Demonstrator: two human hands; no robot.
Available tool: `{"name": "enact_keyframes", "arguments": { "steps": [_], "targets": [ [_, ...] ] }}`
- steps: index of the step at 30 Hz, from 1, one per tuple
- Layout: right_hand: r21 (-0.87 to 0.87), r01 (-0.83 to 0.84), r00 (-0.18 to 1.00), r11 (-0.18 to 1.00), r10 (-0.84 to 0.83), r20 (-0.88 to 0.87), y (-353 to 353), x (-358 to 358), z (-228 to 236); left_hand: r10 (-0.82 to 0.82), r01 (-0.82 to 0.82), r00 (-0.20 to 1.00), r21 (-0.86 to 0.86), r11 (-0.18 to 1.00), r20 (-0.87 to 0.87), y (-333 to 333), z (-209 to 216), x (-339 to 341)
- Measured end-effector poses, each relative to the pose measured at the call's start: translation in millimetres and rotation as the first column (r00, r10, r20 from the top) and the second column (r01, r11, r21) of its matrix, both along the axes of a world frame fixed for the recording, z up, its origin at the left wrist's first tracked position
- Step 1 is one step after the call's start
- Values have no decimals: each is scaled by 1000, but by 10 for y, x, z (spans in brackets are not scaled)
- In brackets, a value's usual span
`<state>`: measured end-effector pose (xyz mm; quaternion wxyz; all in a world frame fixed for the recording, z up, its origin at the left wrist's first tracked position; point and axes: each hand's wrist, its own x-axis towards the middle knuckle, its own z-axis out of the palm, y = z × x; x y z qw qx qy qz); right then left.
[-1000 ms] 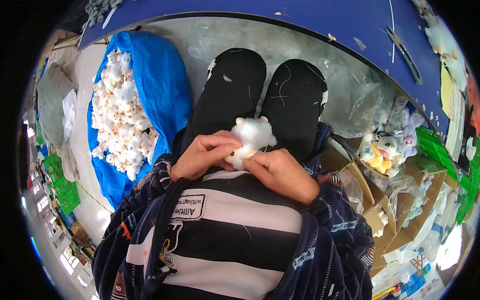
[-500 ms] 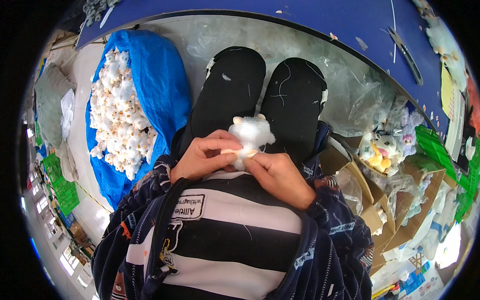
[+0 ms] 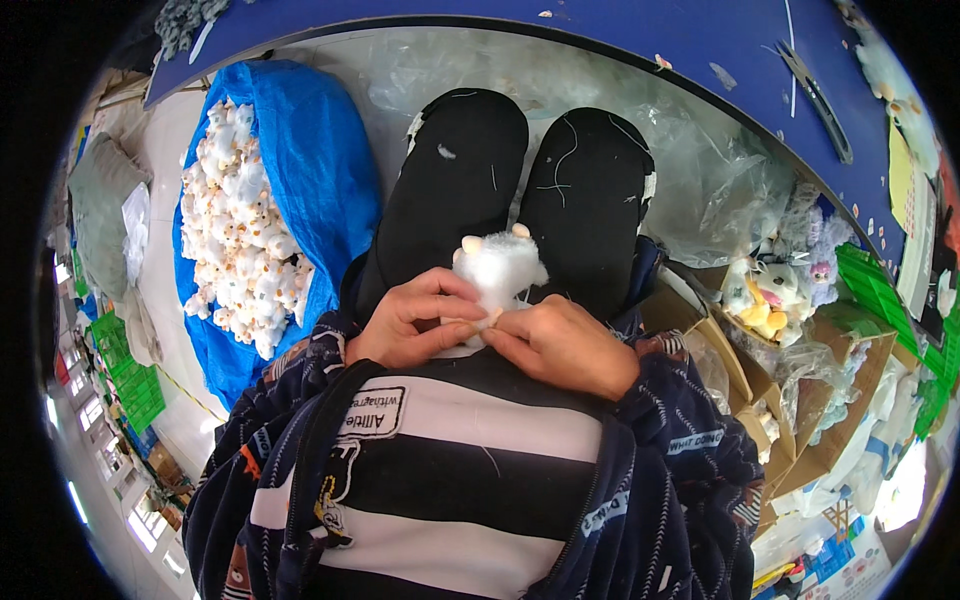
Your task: The person sits on the floor and sews small white stuffed toys using a needle and thread. They pick up each toy, stitch details onto the face, and place the finished items on a blue table. The person also uses scissors to trim threads and handles a small yellow card during the process.
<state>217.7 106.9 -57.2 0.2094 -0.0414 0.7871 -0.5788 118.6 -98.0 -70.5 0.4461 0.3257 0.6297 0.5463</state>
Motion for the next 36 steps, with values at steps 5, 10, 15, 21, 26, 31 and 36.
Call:
{"name": "enact_keyframes", "arguments": {
  "steps": [5,10,15,21,26,31,36],
  "targets": [
    [-91,-108,992,990,113,58,86,-23,-96,-47,47,999,4,999,13,5,6,7],
    [-178,-108,990,978,122,67,87,-13,-134,-78,78,997,3,997,29,-17,-19,9],
    [-248,95,986,964,-56,159,62,0,-224,118,-106,967,-69,992,224,107,-40,-48],
    [-78,691,721,719,-693,-10,27,25,89,338,-297,622,-186,937,706,364,163,-169],
    [-79,750,639,657,-750,-172,0,-22,342,213,-332,707,51,942,674,511,405,-162],
    [-171,730,613,662,-744,-265,-15,11,316,207,-279,886,120,953,415,467,506,-225],
    [-84,724,634,685,-708,-311,-24,-10,387,274,-330,927,208,921,256,456,475,-205]
  ]
}}
